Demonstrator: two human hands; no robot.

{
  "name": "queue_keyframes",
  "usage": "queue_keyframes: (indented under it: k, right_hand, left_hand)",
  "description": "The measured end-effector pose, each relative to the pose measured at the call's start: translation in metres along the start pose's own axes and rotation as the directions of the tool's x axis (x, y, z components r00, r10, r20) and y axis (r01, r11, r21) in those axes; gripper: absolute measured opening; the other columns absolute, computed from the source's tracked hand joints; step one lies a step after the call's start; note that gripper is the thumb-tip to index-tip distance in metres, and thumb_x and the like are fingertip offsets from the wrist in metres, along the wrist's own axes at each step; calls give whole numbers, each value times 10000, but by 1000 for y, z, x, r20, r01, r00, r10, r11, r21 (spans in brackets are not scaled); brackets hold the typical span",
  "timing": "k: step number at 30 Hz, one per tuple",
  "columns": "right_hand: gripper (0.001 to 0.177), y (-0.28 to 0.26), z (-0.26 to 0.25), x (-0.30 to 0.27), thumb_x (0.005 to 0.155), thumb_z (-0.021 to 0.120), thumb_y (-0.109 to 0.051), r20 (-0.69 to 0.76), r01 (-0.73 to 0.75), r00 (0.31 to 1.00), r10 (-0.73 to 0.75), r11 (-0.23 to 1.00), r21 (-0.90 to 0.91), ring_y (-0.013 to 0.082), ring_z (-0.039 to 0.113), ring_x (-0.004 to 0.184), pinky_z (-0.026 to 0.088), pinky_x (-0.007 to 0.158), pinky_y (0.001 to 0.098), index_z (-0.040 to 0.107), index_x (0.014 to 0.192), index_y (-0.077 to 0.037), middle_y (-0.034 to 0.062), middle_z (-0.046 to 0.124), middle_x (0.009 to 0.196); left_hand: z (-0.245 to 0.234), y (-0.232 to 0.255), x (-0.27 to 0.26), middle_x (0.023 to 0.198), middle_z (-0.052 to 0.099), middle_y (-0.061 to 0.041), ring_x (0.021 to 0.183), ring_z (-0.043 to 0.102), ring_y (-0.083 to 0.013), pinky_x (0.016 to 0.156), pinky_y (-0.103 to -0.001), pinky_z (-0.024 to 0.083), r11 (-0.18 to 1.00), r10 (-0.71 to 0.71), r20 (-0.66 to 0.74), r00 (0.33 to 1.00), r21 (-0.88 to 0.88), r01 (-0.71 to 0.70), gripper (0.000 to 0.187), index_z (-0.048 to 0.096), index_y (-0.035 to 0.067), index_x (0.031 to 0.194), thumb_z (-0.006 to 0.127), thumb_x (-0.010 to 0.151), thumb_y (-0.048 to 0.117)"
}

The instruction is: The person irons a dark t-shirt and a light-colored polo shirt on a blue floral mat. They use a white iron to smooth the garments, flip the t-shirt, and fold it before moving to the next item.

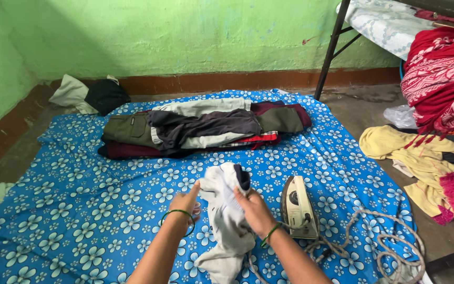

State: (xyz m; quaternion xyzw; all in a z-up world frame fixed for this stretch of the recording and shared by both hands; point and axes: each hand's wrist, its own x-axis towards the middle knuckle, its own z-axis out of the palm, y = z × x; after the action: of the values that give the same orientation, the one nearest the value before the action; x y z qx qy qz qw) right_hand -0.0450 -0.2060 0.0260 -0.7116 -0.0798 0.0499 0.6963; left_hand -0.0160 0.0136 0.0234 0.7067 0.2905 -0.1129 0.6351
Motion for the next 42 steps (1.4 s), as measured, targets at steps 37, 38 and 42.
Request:
queue_keyframes:
  k: [37, 38, 42]
  right_hand:
    - [1247, 1, 11, -7, 503, 901, -20, -93, 339, 842, -531, 657, -673, 389, 289, 1457, 276, 1185, 514, 213, 1538, -121, 213, 352, 1543]
    - [1309, 0, 10, -7, 484, 921, -59, -120, 302, 878, -462, 732, -611, 377, 282, 1440, 280, 1177, 505, 181, 1562, -120, 204, 344, 1524]
    - [1107, 28, 3, 11, 543, 1001, -210, 152, 427, 886, -439, 642, -637, 369, 281, 1439, 216, 1172, 553, 399, 1467, -111, 133, 507, 1432]
  left_hand:
    - [-67, 69, -74, 1272, 713, -155, 1102, 697, -231, 993, -373, 556, 956, 269, 802, 534, -290, -45, 382, 671, -39, 1310, 603, 962, 105]
    - [-70, 71, -78, 1274, 711, -150, 1110, 693, -228, 1002, -377, 546, 960, 260, 810, 526, -278, -47, 400, 666, -24, 1318, 627, 944, 111]
    - [-77, 72, -91, 1319, 692, -133, 1162, 676, -213, 1052, -365, 515, 963, 263, 864, 430, -266, -54, 477, 642, 1, 1368, 686, 897, 64]
